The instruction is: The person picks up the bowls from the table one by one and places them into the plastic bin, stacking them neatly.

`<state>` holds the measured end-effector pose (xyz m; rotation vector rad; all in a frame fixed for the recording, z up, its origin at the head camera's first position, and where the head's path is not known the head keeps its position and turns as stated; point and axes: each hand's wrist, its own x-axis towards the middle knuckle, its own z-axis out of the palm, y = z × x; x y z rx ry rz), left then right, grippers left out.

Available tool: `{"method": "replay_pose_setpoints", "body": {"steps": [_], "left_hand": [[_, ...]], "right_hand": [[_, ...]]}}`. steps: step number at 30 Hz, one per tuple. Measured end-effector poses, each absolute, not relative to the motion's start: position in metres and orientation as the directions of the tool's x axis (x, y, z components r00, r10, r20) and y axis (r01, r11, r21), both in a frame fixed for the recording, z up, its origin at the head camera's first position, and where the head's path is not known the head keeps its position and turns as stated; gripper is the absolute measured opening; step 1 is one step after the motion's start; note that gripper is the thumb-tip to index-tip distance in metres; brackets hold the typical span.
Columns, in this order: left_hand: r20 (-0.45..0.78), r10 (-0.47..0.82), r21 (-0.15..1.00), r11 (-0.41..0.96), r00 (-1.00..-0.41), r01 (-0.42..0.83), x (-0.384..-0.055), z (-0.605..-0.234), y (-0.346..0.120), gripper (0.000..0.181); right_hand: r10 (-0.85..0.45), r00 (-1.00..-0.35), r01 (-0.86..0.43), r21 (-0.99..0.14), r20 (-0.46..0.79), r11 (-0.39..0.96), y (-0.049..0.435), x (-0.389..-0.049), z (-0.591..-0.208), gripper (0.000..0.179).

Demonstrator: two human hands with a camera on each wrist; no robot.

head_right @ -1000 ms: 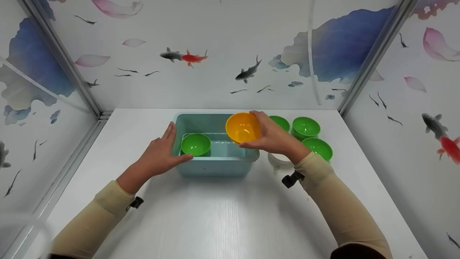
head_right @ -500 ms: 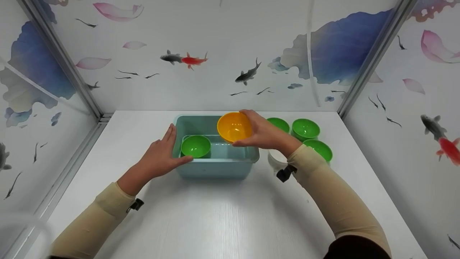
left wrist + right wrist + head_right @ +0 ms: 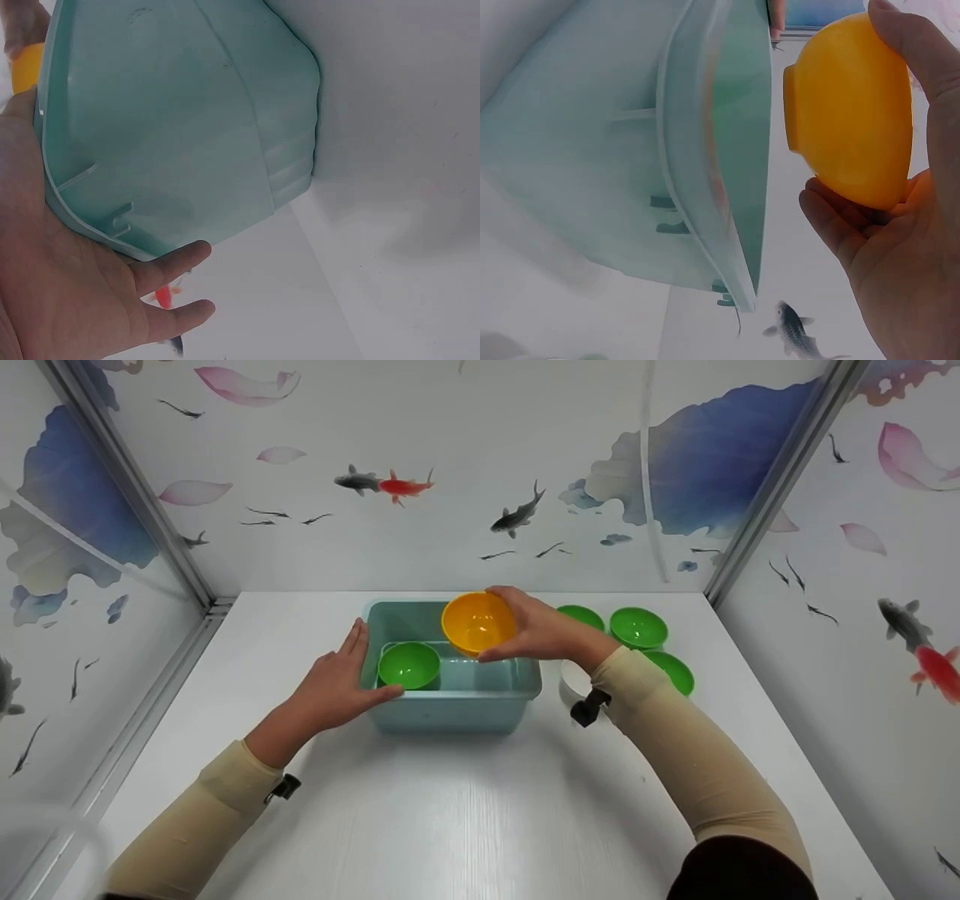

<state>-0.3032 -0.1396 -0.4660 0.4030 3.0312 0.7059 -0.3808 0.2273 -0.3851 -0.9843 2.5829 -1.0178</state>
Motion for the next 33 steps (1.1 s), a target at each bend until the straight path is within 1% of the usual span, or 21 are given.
{"method": "replay_pose_setpoints", "body": {"steps": [3, 8, 12, 19, 29, 33], "left_hand": [[0.057, 0.25, 0.436, 0.865, -0.967, 0.249, -0.302, -0.466, -0.139, 0.143], [0.062, 0.247, 0.438, 0.864, -0.967, 0.248, -0.303, -0.466, -0.138, 0.139], [0.06, 0.244, 0.436, 0.866, -0.968, 0.246, -0.304, -0.467, -0.138, 0.138], [0.059, 0.243, 0.435, 0.866, -0.968, 0.244, -0.303, -0.465, -0.138, 0.141], [0.058, 0.244, 0.435, 0.867, -0.968, 0.245, -0.305, -0.467, -0.139, 0.144], [0.058, 0.245, 0.439, 0.864, -0.968, 0.245, -0.304, -0.467, -0.139, 0.144]], "right_hand": [[-0.654, -0.756, -0.497, -0.684, 0.038, 0.535, 0.225, -0.385, -0.383, 0.105], [-0.654, -0.757, -0.494, -0.668, 0.015, 0.556, 0.22, -0.388, -0.376, 0.105], [-0.659, -0.752, -0.486, -0.687, 0.013, 0.541, 0.216, -0.392, -0.374, 0.103], [-0.678, -0.735, -0.489, -0.698, 0.007, 0.523, 0.209, -0.399, -0.371, 0.103], [-0.675, -0.738, -0.468, -0.698, -0.029, 0.542, 0.198, -0.406, -0.366, 0.105], [-0.677, -0.735, -0.48, -0.682, -0.031, 0.552, 0.194, -0.411, -0.366, 0.105]]}}
